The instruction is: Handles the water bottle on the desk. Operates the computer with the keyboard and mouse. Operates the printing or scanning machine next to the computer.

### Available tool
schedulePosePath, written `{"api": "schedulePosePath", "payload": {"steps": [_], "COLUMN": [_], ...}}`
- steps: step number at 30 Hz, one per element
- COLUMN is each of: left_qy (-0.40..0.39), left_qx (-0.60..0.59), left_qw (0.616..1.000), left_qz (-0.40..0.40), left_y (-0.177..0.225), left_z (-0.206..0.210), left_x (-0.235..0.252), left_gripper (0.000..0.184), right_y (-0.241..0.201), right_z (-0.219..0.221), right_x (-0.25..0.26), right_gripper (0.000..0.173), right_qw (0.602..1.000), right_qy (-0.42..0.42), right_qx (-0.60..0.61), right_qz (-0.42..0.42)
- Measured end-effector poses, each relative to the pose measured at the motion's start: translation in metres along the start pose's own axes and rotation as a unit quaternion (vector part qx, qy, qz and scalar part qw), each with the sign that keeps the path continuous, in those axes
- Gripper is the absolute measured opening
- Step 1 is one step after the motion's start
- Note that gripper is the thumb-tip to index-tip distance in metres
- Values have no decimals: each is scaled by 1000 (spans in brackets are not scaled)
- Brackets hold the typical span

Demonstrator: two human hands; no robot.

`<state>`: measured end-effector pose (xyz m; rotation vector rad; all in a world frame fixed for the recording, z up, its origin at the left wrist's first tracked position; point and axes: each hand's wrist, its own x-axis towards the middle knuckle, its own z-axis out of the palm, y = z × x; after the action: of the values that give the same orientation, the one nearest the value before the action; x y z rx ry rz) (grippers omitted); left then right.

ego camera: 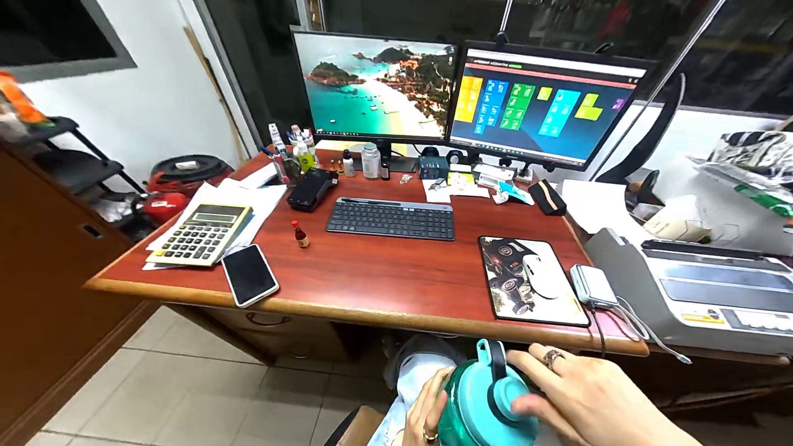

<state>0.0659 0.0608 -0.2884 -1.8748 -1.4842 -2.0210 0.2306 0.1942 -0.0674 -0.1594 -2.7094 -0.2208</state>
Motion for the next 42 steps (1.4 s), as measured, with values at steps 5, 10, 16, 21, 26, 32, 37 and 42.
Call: {"api": "schedulePosePath", "payload": {"steps": [5,10,16,21,26,32,37,42], "left_qy": [25,15,8,14,16,-22,-103,-171], "left_qx": [-48,-64,-68,-65,-102,-105,-87,-160], "left_qw": [998,997,997,997,992,992,990,970], "left_qz": [-34,-43,-28,-34,-70,-64,-34,59], "left_y": [-10,-13,-18,-14,-10,-8,13,-20], "left_z": [-4,-6,-5,-12,-14,-13,-13,-3], "left_x": [-11,-8,-7,-3,3,33,114,194], "left_gripper": [129,129,124,123,123,119,121,102], "right_y": [-10,-10,-7,7,4,-53,-33,26], "right_z": [-9,8,17,50,117,148,111,75], "right_x": [4,12,17,8,-35,-45,-16,14], "right_gripper": [39,27,41,48,107,126,127,124], "right_qw": [984,990,993,978,857,734,725,686], "right_qy": [-80,-27,-31,36,43,218,350,441], "right_qx": [110,63,-13,202,498,593,519,481], "right_qz": [-115,-126,-113,-43,121,250,287,321]}}
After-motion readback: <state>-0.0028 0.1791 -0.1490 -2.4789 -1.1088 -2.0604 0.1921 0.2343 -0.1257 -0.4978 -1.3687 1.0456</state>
